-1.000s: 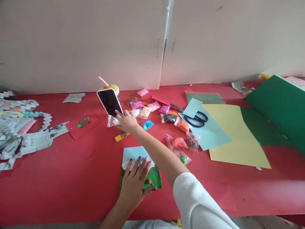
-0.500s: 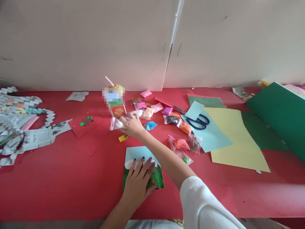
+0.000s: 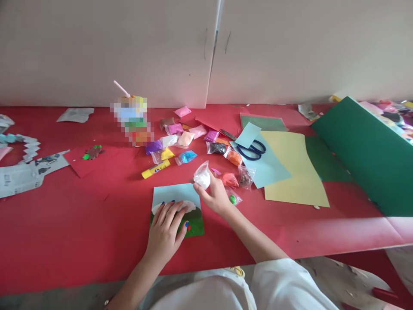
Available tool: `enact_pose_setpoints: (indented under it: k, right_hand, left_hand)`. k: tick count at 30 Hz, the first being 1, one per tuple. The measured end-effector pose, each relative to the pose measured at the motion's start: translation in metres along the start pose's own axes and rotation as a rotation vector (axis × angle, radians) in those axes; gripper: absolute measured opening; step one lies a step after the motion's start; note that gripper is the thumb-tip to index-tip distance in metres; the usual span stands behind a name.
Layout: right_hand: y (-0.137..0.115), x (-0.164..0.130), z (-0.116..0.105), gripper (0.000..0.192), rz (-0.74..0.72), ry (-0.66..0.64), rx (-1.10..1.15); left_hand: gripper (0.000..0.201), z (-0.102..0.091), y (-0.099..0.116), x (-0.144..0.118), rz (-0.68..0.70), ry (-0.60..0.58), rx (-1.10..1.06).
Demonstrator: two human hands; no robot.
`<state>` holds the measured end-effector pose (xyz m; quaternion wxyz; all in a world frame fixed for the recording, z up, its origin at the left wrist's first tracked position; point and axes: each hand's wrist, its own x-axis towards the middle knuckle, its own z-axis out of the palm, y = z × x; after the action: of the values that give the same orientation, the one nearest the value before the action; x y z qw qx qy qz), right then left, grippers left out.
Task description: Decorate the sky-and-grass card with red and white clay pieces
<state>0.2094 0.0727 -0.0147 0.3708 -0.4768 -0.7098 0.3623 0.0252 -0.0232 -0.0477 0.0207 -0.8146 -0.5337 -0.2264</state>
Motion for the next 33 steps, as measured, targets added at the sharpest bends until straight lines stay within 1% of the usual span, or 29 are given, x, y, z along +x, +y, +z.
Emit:
enact_pose_setpoints:
  k: [2, 4, 6, 9, 14, 17, 20, 23, 28, 33]
  right_hand:
    - [0.004, -0.015, -0.005, 0.037, 0.015, -0.059, -0.017]
    - [0.01, -0.024, -0.006, 0.04, 0.042, -0.125, -0.045]
    - [0.015, -0.027, -0.005, 0.042, 0.076, -0.179, -0.075]
    - [0.02, -0.025, -0.003, 0.043, 0.1, -0.213, -0.111]
    - [0.021, -0.023, -0.002, 0.042, 0.089, -0.213, -0.118]
    - [0.022, -0.024, -0.002, 0.04, 0.098, -0.207, -0.102]
    - [0.022, -0.024, -0.002, 0.039, 0.109, -0.208, -0.098]
    - [0.021, -0.024, -0.002, 0.038, 0.112, -0.211, -0.1]
    - [0.02, -0.023, -0.002, 0.04, 0.109, -0.209, -0.122]
    - [0.019, -0.023, 0.0, 0.039, 0.069, -0.192, -0.159]
  left_hand:
    - [0.038, 0.002, 0.0, 0.001, 0.011, -0.021, 0.036]
    - [0.042, 0.003, 0.001, 0.001, 0.017, -0.048, 0.072]
    - [0.043, 0.004, 0.001, 0.002, 0.024, -0.073, 0.096]
    - [0.047, 0.004, 0.002, 0.004, 0.035, -0.092, 0.11]
    - [0.049, 0.001, 0.001, 0.01, 0.047, -0.119, 0.101]
    - [0.043, -0.002, -0.001, 0.012, 0.056, -0.112, 0.045]
    - [0.038, -0.005, -0.003, 0.014, 0.036, -0.104, 0.0]
    - [0.038, -0.005, -0.002, 0.016, 0.019, -0.109, 0.017]
    - [0.035, -0.003, 0.0, 0.021, 0.069, -0.124, 0.051]
    - [0.036, -0.003, 0.0, 0.02, 0.092, -0.094, 0.068]
